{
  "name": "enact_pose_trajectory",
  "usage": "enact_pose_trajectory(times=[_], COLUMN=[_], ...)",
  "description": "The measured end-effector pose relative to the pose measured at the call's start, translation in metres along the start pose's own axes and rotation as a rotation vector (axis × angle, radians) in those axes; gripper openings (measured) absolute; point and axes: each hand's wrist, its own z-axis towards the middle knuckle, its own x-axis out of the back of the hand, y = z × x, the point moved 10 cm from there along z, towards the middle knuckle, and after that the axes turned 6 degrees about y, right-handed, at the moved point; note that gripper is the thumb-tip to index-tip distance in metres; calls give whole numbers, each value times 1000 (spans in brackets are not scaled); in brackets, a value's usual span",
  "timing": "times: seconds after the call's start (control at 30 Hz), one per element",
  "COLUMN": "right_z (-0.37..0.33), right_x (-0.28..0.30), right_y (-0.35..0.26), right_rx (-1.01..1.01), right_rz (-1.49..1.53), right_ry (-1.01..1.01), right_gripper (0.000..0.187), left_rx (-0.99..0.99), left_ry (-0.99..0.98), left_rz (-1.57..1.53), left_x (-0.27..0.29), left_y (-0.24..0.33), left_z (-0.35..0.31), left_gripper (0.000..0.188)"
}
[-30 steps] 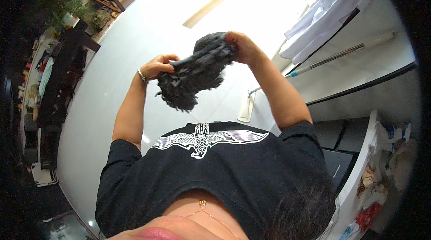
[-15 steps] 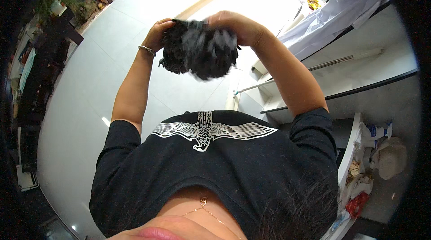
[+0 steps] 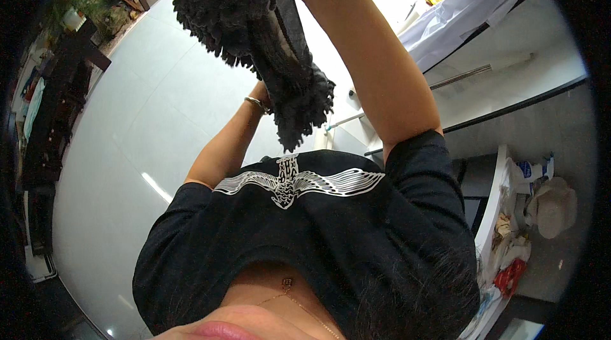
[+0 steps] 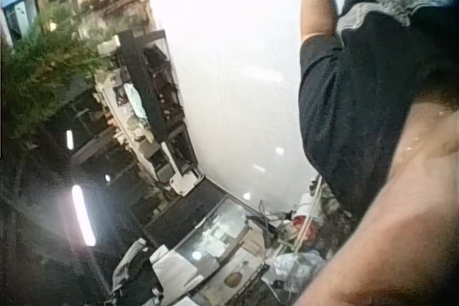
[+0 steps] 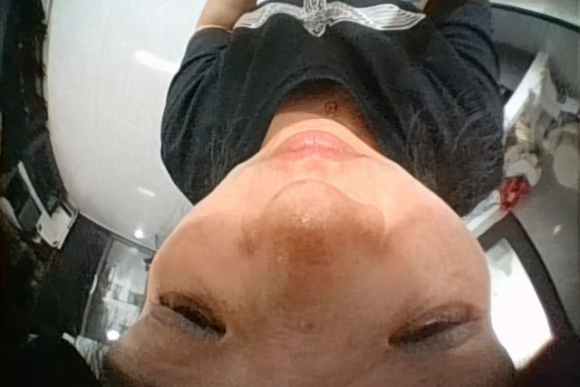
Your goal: The person mops a tiled floor with a flat mop, then removes the mop head, rinses it thoroughly in a utility sink, wrings it out, and reattaches it to the mop handle.
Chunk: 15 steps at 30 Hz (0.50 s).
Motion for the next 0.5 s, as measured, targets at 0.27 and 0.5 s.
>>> enact_pose_trajectory(times=[0.27,0.5], right_z=[-10,-18], right_x=[27,-11], right_y=[-35,-36], right_rx=[135,323], right_rz=[66,-404], right_ry=[79,-178], right_gripper=[33,32], left_rx=[-289,-476], left_ry=[101,988], left_rz=[671,924], left_x=[10,31], left_y=[31,62], left_z=[-14,-101], left_gripper=[36,10])
